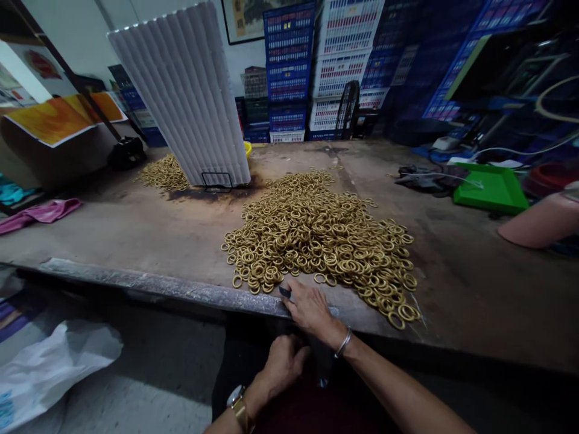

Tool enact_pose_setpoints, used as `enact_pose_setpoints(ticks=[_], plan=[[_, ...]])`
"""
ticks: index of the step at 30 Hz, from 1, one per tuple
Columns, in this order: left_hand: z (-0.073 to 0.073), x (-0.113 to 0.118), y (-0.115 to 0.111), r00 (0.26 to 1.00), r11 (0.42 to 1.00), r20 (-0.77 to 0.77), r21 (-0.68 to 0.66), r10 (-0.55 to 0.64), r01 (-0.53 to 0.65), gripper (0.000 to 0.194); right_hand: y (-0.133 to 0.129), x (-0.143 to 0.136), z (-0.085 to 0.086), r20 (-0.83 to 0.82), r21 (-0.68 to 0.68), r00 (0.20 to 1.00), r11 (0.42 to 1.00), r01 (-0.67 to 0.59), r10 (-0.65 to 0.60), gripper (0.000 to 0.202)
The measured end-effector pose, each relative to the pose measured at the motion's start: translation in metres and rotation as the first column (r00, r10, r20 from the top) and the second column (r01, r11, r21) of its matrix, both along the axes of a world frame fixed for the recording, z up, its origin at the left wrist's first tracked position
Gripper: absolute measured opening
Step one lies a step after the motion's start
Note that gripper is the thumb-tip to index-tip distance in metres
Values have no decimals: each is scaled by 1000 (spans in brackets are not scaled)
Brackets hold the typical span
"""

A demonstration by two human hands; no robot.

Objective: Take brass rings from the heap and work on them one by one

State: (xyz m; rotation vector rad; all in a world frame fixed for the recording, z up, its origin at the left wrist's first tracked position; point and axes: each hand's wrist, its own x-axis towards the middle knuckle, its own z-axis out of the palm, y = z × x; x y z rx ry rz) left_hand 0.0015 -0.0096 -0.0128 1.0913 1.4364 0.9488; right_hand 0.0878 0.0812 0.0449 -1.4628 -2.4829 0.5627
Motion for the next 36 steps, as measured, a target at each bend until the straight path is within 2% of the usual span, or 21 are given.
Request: enact_pose_setpoints(ticks=[3,6,9,11,13,16,23,26,30,33,36], plan=[[13,-1,-2,999,997,-34,73,41,-38,29,6,6,-2,-178,-69,983,997,36,-48,14],[37,-2,0,985,989,94,25,143,-146,26,10,12,-2,-452,-236,880,971,43,-148,6],[57,-4,9,929,948,204,6,310,-318,32,7,17,1,-614,-454,735,890,-32,-287,8],[64,-5,17,912,939,244,21,329,-345,39,2,18,4,-662,-547,654,832,-89,-365,12],[66,-4,23,919,944,249,44,305,-326,35,-3,20,7,-688,-581,608,803,-133,-397,14],[65,-1,29,937,948,210,98,277,-302,24,-6,24,8,-699,-567,608,810,-150,-377,15],[66,1,29,970,919,49,311,240,-243,15,-3,32,3,-663,-459,692,885,-74,-286,15],[70,2,29,977,958,93,198,191,-206,18,-3,32,3,-640,-440,707,898,-14,-303,14],[70,2,31,937,994,332,-7,106,-110,24,-4,33,3,-640,-447,696,894,6,-325,13],[68,3,31,868,995,486,-43,99,-89,26,-4,35,5,-667,-529,647,846,-62,-369,13],[66,5,31,819,995,564,-61,104,-84,26,-3,37,7,-674,-564,623,821,-87,-396,12]])
